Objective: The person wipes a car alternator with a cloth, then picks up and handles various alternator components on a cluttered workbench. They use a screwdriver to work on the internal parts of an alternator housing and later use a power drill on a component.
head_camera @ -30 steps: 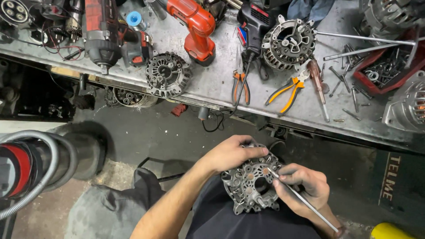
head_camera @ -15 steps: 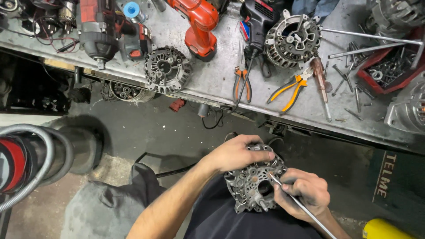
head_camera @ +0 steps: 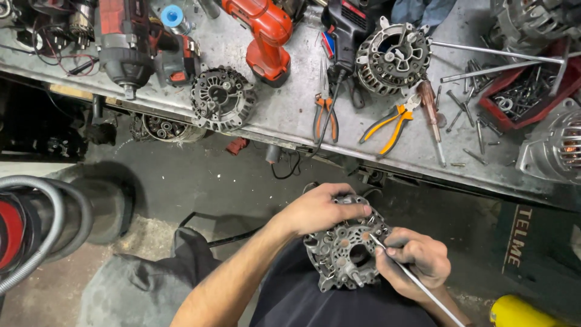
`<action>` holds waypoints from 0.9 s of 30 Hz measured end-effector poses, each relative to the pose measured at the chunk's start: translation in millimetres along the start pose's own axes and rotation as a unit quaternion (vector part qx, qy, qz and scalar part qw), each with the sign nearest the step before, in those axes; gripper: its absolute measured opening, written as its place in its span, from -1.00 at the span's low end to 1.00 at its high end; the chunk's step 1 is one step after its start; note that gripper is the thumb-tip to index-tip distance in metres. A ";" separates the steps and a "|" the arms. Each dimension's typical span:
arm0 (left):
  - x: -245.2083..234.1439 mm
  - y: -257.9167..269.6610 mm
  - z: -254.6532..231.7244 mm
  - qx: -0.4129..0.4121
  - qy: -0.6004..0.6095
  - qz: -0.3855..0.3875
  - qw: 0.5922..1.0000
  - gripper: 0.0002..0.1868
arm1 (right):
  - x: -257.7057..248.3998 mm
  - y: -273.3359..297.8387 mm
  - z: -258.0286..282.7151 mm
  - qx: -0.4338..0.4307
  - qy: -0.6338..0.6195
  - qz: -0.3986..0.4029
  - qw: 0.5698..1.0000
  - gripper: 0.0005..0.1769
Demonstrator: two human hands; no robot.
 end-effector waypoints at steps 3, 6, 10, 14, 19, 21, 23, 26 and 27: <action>3.8 -3.4 9.7 0.027 0.067 0.014 0.997 -0.60 | 2.8 -0.2 2.5 -0.012 -0.005 -0.004 1.000 -0.57; 3.0 -0.4 0.4 -0.006 -0.014 -0.001 1.000 -0.58 | 0.4 6.6 -1.6 0.010 -0.032 -0.015 0.999 -0.60; 4.8 -1.3 4.7 0.011 0.041 0.005 0.999 -0.59 | 0.6 1.5 0.9 -0.005 -0.043 0.010 0.999 -0.58; 4.7 0.4 0.9 -0.010 0.004 0.003 1.000 -0.60 | 2.8 2.4 0.4 -0.029 -0.047 0.025 0.998 -0.53; 5.8 -1.1 2.4 -0.005 0.014 0.000 1.000 -0.60 | 2.9 2.7 -1.3 -0.018 -0.048 0.021 0.998 -0.55; 5.4 -1.2 3.0 -0.017 0.001 0.006 1.000 -0.59 | 5.7 1.7 2.8 -0.024 -0.047 0.022 0.998 -0.57; 5.8 1.5 -0.5 -0.017 -0.008 -0.001 1.000 -0.59 | 8.5 7.6 -3.2 -0.013 -0.033 -0.008 0.999 -0.57; 6.4 4.5 -2.9 -0.021 -0.014 -0.014 1.000 -0.58 | 10.3 10.6 -7.9 0.000 -0.010 -0.045 0.999 -0.57; 6.0 5.8 -3.1 -0.024 -0.013 -0.022 0.999 -0.58 | 11.1 10.2 -9.1 0.000 -0.001 -0.052 0.999 -0.59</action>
Point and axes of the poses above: each hand's wrist, its own y-axis away from the middle knuckle, its own x-axis out of the palm, z = x × y, the point moved 2 cm from there along -y, towards the middle knuckle, and after that the axes turned 10 degrees about x, right-handed, at the moved point
